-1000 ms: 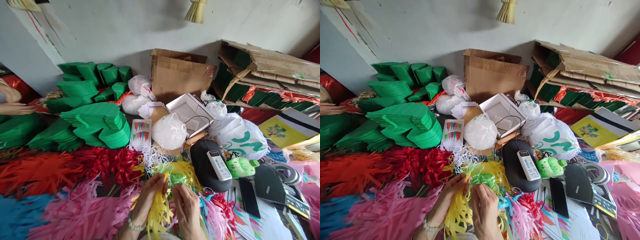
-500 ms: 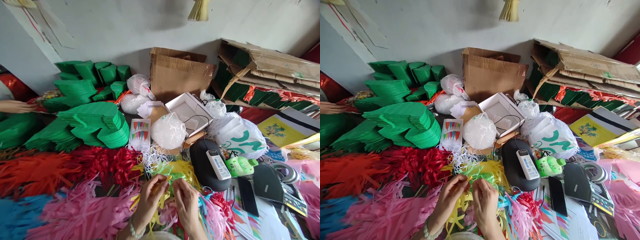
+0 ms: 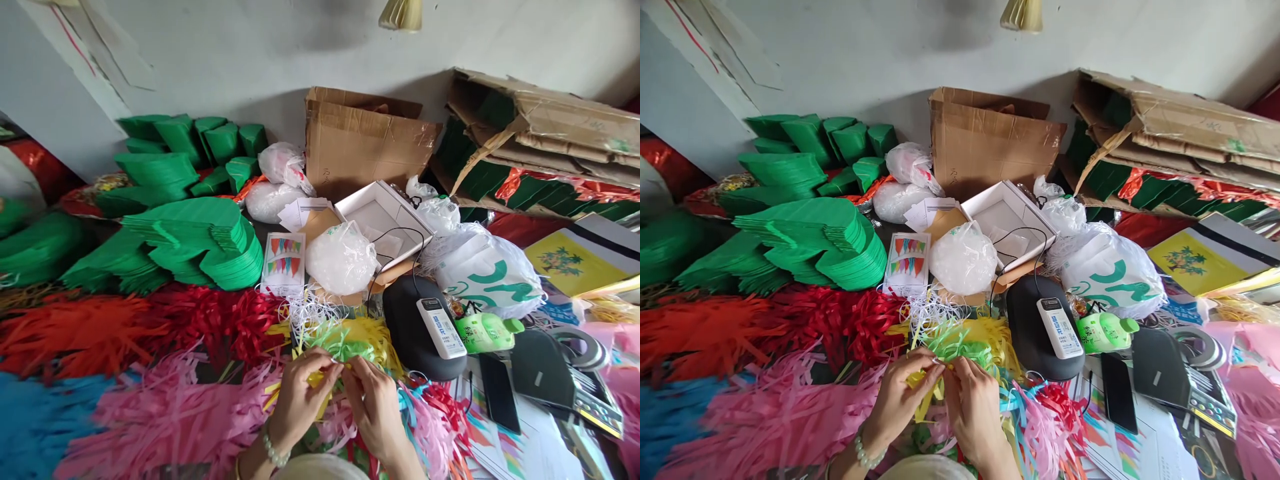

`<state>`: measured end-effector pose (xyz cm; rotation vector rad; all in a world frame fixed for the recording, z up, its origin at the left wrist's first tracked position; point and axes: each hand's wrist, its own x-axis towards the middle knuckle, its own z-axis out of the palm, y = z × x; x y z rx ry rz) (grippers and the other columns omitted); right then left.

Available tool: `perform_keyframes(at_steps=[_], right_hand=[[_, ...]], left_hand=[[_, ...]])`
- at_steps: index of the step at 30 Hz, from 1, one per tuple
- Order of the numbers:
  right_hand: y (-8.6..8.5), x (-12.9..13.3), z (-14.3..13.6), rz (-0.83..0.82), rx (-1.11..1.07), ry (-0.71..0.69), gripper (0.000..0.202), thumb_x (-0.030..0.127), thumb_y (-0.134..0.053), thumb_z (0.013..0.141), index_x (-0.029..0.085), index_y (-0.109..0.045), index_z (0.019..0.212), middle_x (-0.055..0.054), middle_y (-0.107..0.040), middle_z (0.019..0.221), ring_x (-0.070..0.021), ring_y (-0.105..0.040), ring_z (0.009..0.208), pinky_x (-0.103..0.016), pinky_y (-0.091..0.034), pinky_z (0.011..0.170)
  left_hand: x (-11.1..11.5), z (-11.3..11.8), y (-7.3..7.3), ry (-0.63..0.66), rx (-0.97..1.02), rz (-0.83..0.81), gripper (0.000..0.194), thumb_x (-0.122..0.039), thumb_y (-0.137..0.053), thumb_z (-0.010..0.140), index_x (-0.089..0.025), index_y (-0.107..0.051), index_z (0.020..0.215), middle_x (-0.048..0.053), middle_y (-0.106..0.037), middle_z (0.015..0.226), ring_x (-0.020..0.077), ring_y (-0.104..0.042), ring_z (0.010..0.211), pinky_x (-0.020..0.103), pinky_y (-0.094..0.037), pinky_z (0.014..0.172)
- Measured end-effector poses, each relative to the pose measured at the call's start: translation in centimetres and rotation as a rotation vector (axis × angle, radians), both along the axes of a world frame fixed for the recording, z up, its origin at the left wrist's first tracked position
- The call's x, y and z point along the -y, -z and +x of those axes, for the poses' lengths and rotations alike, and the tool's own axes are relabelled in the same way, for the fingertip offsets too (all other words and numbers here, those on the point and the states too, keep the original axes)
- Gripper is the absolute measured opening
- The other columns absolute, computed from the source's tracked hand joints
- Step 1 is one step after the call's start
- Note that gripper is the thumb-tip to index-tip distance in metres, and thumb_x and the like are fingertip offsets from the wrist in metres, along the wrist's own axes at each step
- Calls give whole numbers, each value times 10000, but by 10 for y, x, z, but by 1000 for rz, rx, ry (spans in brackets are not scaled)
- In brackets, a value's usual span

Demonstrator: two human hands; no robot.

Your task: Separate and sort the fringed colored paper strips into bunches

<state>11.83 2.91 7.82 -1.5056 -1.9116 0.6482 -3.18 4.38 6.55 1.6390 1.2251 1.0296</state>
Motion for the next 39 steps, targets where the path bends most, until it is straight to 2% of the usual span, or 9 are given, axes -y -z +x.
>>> perform_keyframes(at_steps=[8,11,13,17,20,24,29,35,39], right_hand=[[-2,0,47,96,277,206,203,336,-514,894,206,-632,792,-62,-656,742,-208,-600,673,-265,-406,532],[-9,-5,37,156,164,274,307,318,-518,896,191,-616,1159,-138,-666,1077,-231,-623,805,-316,-495,630],[-15,-6,17,6,-94,96,427,285,-512,918,201,-490,1335,-106,-674,1062,-165,-626,695,-273,-516,610],[-20,-7,-7,-148,-341,-61,191,293,-510,944,196,-613,1073,11,-652,694,-120,-597,574,-203,-482,556],[-22,-4,7,27,-225,184,194,312,-538,935,194,-617,802,7,-629,663,-108,-550,551,-198,-449,546],[-27,1,36,168,-164,453,143,327,-568,921,196,-617,887,-1,-629,682,-113,-531,546,-192,-431,506],[-26,0,29,110,-196,293,155,306,-562,918,195,-615,825,5,-604,641,-113,-507,517,-200,-423,488],[-18,-4,6,44,-241,198,168,281,-550,919,184,-618,799,11,-588,624,-100,-498,504,-184,-407,479],[-19,-6,-5,64,-258,120,166,266,-555,909,179,-629,789,17,-572,593,-89,-471,466,-183,-382,455]], left_hand=[[-28,-57,-7,-310,-37,126,165,-314,-596,899,-193,-655,805,33,-673,812,159,-629,749,256,-512,708],[-27,-56,-20,-124,-116,120,187,-299,-588,907,-193,-653,768,35,-668,786,157,-625,739,251,-507,695],[-24,-44,-29,27,-126,129,196,-281,-575,915,-195,-659,760,38,-669,772,158,-630,743,251,-510,701],[-24,-32,-30,66,-117,146,202,-283,-548,930,-202,-668,790,39,-681,789,163,-643,774,254,-503,738],[-31,-47,1,49,-339,-6,195,-289,-504,948,-216,-680,906,45,-712,878,175,-658,806,256,-488,734],[-34,-68,69,88,-773,-244,120,-140,-605,818,-209,-701,797,43,-714,728,222,-681,750,286,-459,704],[-29,-65,109,104,-845,-306,193,-61,-639,707,-206,-720,805,63,-736,717,264,-710,777,303,-483,708],[-18,-69,59,-42,-672,-41,503,-39,-408,865,-223,-556,1309,114,-669,1237,255,-619,1145,377,-451,988],[-7,-60,14,-124,-176,168,287,-165,-424,953,-259,-607,1153,61,-686,1135,208,-629,1083,316,-465,956]])
